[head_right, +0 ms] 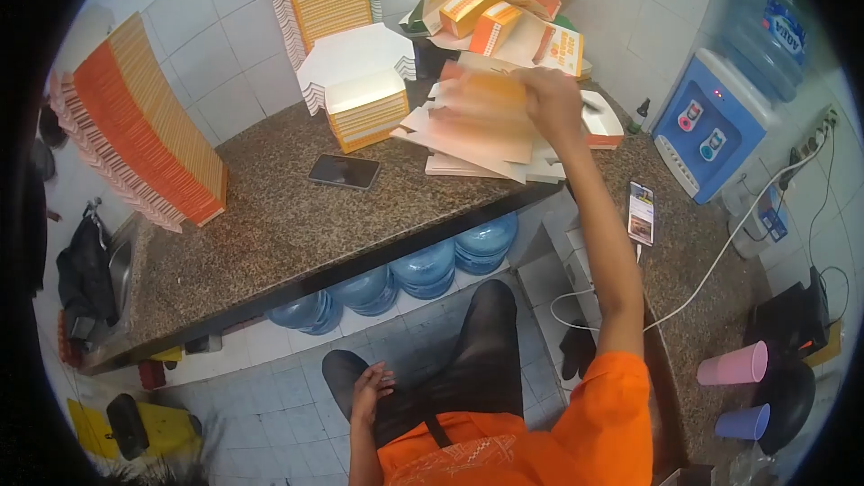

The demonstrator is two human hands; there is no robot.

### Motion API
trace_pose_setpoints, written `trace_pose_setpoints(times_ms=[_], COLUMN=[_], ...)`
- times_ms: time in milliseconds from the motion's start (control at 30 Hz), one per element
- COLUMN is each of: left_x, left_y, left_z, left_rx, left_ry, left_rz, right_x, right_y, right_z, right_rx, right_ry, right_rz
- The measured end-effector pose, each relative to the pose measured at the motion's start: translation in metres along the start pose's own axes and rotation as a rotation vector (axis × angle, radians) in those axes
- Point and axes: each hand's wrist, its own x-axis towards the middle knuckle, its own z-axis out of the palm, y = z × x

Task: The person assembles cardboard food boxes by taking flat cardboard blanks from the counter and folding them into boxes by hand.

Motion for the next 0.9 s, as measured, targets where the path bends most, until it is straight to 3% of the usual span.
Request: trace_pose_setpoints(times_ms=[167,200,267,333,367,433,467,533,600,633,667,733,767,800,867,900], left_x=[-0.011,-0.020,-0.040,-0.057,-0.054,-0.047,-0.030,-0.030,-0.046,-0.052,-0.054,-0.053,-0.041,-0.038,-0.039,-0.038], left_y=[0.023,0.037,0.076,0.117,0.121,0.122,0.105,0.125,0.122,0.117,0.108,0.083,0.069,0.066,0.055,0.057], left_z=[0.000,0.002,0.010,0.016,0.011,-0.008,-0.034,-0.030,-0.026,-0.028,-0.031,-0.036,-0.048,-0.041,-0.013,-0.005], left_rx=[-0.004,-0.062,-0.135,-0.611,-0.614,-0.685,-0.600,-0.195,-0.233,-0.276,-0.270,-0.141,-0.114,-0.114,0.503,0.509], left_ry=[0.004,-0.074,-0.144,-0.436,-0.419,-0.323,-0.112,0.074,0.116,0.151,0.146,0.235,0.274,0.272,0.876,0.861], left_rz=[0.097,0.178,0.266,0.455,0.465,0.504,0.309,0.256,0.274,0.286,0.285,0.281,0.151,0.150,0.553,0.562], right_x=[-0.033,-0.054,-0.109,-0.175,-0.200,-0.257,-0.279,-0.276,-0.284,-0.286,-0.293,-0.293,-0.304,-0.311,-0.290,-0.279], right_y=[-0.083,-0.106,-0.163,-0.225,-0.253,-0.293,-0.304,-0.306,-0.291,-0.279,-0.268,-0.257,-0.264,-0.279,-0.320,-0.341], right_z=[-0.031,-0.036,-0.042,-0.041,-0.041,-0.023,-0.017,-0.017,-0.001,0.013,0.027,0.037,0.041,0.047,0.031,0.019], right_rx=[-0.167,-0.147,-0.090,0.084,0.175,0.456,0.529,0.687,0.651,0.503,0.547,1.236,1.117,0.994,0.909,0.898], right_ry=[0.161,0.169,0.118,-0.085,-0.198,-0.419,-0.563,-0.734,-0.634,-0.696,-0.567,-0.818,-0.731,-0.643,-0.686,-0.795], right_rz=[-0.170,-0.152,-0.156,-0.119,-0.103,-0.077,-0.115,-0.115,0.189,0.358,0.544,1.044,0.834,0.627,0.557,0.513])
